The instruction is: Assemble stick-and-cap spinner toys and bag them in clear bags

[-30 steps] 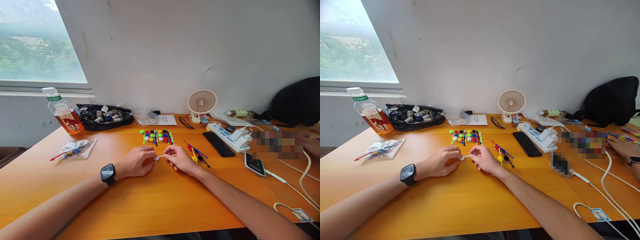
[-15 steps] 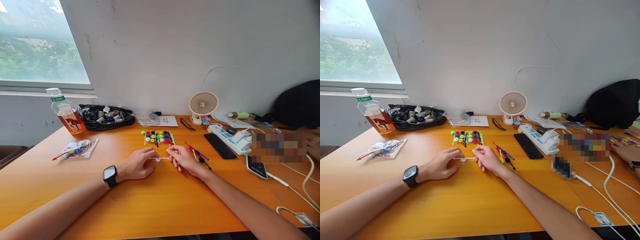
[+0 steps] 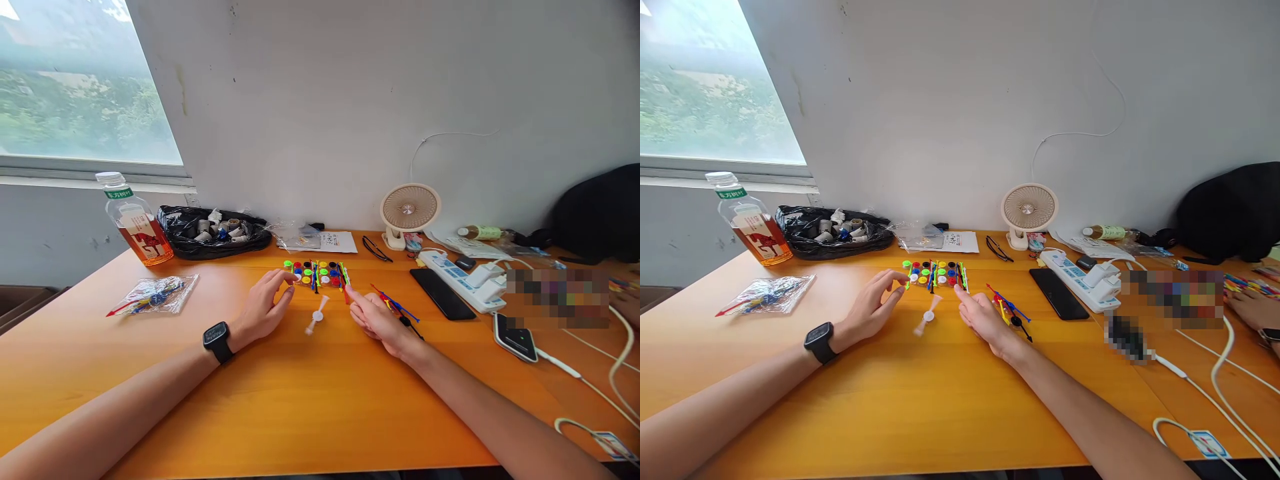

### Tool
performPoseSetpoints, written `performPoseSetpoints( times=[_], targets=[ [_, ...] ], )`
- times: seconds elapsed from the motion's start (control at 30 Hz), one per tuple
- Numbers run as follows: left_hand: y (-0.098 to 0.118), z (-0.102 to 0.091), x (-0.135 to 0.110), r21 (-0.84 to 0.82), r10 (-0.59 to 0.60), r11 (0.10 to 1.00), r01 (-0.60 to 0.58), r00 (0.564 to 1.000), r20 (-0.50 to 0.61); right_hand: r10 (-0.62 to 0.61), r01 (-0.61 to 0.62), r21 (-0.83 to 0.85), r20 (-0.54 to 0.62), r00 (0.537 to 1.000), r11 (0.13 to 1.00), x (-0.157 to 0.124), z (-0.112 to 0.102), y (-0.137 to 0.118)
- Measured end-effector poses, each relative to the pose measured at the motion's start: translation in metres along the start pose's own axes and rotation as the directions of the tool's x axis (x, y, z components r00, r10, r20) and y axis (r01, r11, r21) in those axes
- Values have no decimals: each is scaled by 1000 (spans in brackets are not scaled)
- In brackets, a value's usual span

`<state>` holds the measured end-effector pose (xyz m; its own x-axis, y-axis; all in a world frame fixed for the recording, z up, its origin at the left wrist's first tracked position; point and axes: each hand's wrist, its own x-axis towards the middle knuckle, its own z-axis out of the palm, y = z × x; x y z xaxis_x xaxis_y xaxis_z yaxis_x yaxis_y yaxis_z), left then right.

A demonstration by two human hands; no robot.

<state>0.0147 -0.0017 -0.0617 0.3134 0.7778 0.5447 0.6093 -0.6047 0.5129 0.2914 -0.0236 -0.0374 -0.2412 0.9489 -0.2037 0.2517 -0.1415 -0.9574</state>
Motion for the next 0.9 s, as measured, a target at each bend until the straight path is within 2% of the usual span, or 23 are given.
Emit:
performPoseSetpoints(
  times=[0.17, 0.27, 0.63, 0.9],
  targets=[
    [-30, -2, 9, 154, -11, 988, 5, 999, 42, -46, 42, -87, -47, 998, 995, 3, 0, 4],
    [-38, -2, 11, 171, -26, 985, 9, 995, 99, -76, 67, -132, -64, 995, 989, 4, 0, 6],
    [-37, 0, 11, 284, -36, 958, -25, 978, 208, -88, 81, -123, -52, 995, 989, 8, 0, 11],
    [-40, 3, 10, 347, -57, 938, -9, 982, 181, -81, 74, -125, -53, 995, 989, 8, 0, 12]
  ],
)
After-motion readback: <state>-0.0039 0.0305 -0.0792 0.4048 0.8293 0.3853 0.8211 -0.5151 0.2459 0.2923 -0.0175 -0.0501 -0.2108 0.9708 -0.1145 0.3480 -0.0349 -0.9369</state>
